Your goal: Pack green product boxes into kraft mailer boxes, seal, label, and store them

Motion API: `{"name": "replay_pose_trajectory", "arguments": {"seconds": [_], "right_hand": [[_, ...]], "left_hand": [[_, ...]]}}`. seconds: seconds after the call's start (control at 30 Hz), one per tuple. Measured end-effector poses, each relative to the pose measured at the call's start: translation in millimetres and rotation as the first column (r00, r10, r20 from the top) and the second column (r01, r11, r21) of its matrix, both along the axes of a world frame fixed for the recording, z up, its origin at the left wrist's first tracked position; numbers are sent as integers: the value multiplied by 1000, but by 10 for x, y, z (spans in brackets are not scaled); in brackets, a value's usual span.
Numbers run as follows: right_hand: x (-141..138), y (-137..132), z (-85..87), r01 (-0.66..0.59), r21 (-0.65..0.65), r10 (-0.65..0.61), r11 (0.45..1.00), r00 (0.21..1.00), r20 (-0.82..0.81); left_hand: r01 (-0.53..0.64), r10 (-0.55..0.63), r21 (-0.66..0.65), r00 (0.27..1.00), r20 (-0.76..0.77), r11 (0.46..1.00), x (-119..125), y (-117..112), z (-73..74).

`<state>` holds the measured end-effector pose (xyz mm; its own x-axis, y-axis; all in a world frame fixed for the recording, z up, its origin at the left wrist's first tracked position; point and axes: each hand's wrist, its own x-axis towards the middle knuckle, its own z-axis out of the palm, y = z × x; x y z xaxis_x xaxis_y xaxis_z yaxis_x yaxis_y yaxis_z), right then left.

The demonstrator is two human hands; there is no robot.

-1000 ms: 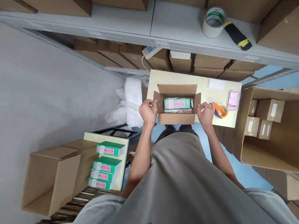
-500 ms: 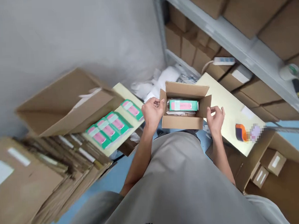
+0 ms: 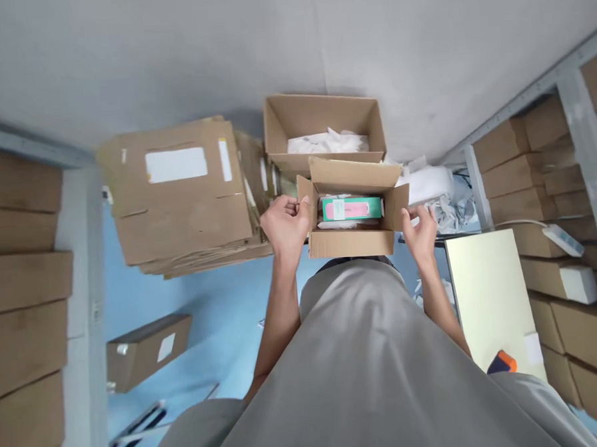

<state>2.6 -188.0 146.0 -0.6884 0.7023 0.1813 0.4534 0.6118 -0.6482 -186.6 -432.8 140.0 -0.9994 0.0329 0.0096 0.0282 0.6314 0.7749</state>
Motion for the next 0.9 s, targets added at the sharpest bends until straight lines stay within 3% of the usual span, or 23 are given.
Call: {"name": "replay_pose_trajectory", "arguments": {"seconds": [0.1,0.23,0.37,0.67,0.8,0.9], "right_hand": [[-452,-109,-100,-124,-24,125,992,991,43],[-847,-173,-209,-216,-58,220,975,972,78],[-1048,-129,-258,-231,-87,240,969,965,111],[-1245,43,-269,-242,-82,255,967,938,236],[-1391,93,-168,-258,9,248,966,937,245],[-1760,229,-54,-308,71,289,949,936,199]], "left_hand": [[-101,101,-7,994,44,995,-158,-293,-128],[-174,175,-17,979,104,985,-345,-456,-294],[-194,195,-23,973,120,981,-504,-455,-403],[-111,117,-59,987,108,992,-750,-373,-525],[-60,69,-118,994,79,991,-779,-368,-525],[-42,49,-128,997,53,991,-751,-326,-511]]}}
